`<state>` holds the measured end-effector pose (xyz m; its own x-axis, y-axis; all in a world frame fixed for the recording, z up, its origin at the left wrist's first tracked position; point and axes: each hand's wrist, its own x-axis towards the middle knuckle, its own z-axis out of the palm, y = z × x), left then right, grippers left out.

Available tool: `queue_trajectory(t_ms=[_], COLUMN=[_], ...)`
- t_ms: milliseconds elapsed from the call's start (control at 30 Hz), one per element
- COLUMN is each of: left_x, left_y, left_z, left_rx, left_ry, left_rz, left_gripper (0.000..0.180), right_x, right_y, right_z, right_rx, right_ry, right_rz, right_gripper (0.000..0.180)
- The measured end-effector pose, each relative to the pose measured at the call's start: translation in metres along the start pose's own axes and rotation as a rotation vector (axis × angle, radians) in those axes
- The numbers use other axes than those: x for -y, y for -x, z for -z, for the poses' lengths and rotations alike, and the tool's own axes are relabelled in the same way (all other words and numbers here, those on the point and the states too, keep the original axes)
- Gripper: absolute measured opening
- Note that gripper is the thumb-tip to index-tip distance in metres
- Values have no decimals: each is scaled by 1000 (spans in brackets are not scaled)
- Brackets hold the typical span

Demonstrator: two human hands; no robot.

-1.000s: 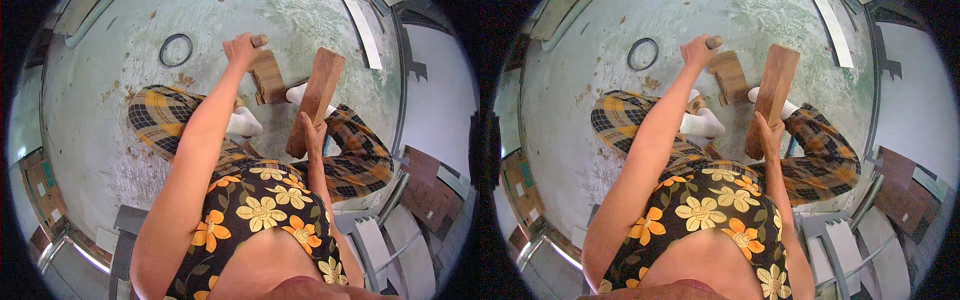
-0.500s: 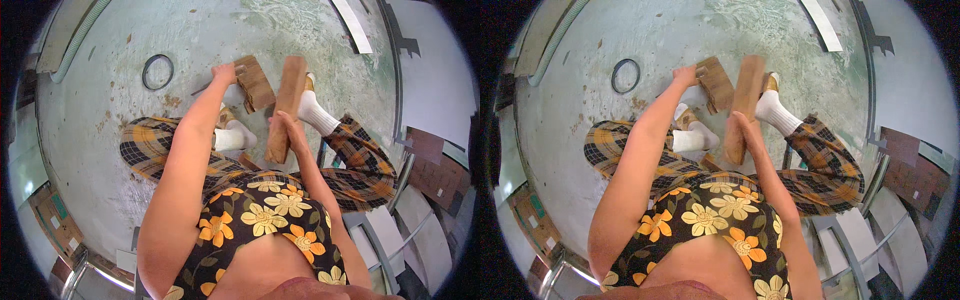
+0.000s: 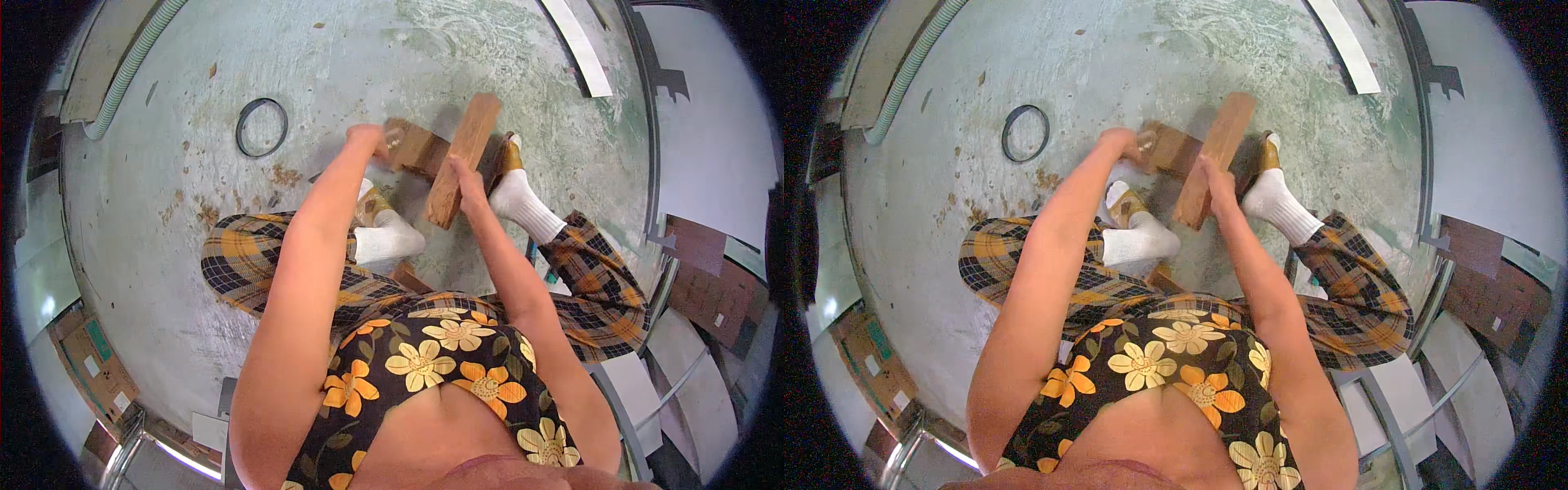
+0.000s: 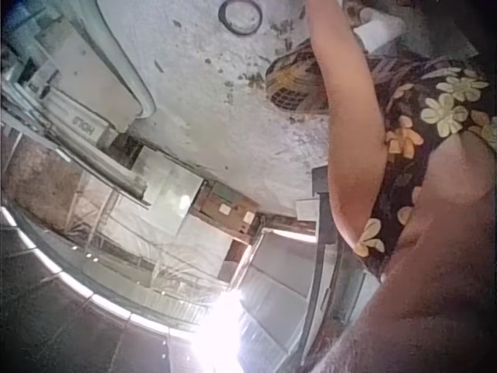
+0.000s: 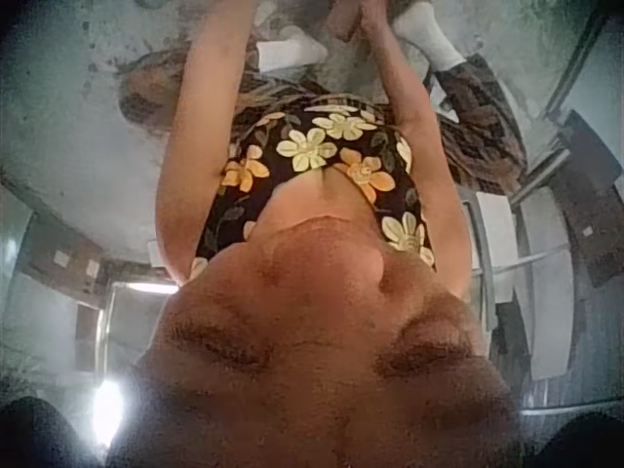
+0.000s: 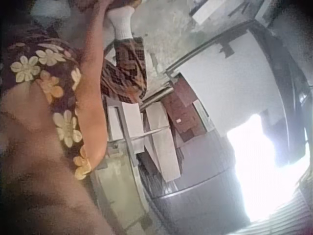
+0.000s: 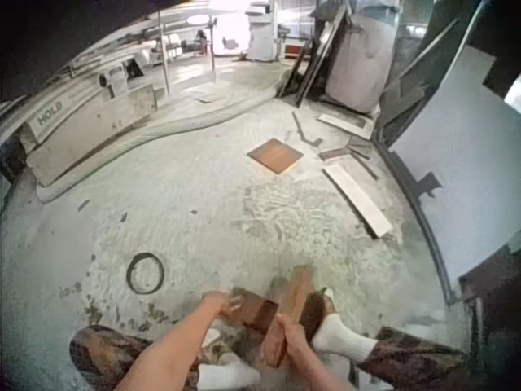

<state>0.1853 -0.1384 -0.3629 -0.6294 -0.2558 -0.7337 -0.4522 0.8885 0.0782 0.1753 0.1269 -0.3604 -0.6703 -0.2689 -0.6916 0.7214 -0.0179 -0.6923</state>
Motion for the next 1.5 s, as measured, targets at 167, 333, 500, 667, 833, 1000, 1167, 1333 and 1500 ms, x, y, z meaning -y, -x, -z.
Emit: queue_trajectory(t_ms=[167,333,500,667,833,1000,1167,1333,1500], left_x=[-23,-18,-24,-24,-18,-33,-61,-99,-107], left_y=[-3,-2,7,7,10,34,77,117,114], left_z=[7,11,6,-1,-23,52,94,78,34], left_rx=[268,-6,-1,340,274,-77,-640,-633,-592], left_ry=[17,-61,-98,-72,-2,187,513,643,692], left_rz=[71,-29,-44,-43,-31,-125,-262,-331,-349], left_gripper=[47,42,38,43,34,44,55,56,51], right_x=[17,3,-6,17,51,72,107,132,133], right_y=[-47,-27,-14,-60,-50,-11,40,86,109], right_z=[37,31,17,32,22,34,30,43,54], right_rx=[-126,-95,-67,-14,25,50,-4,-82,-63], right_ry=[53,-46,-167,-172,-58,-55,32,56,-5], right_rz=[112,15,-103,39,145,253,397,507,552], right_gripper=[59,58,54,56,48,43,58,44,43])
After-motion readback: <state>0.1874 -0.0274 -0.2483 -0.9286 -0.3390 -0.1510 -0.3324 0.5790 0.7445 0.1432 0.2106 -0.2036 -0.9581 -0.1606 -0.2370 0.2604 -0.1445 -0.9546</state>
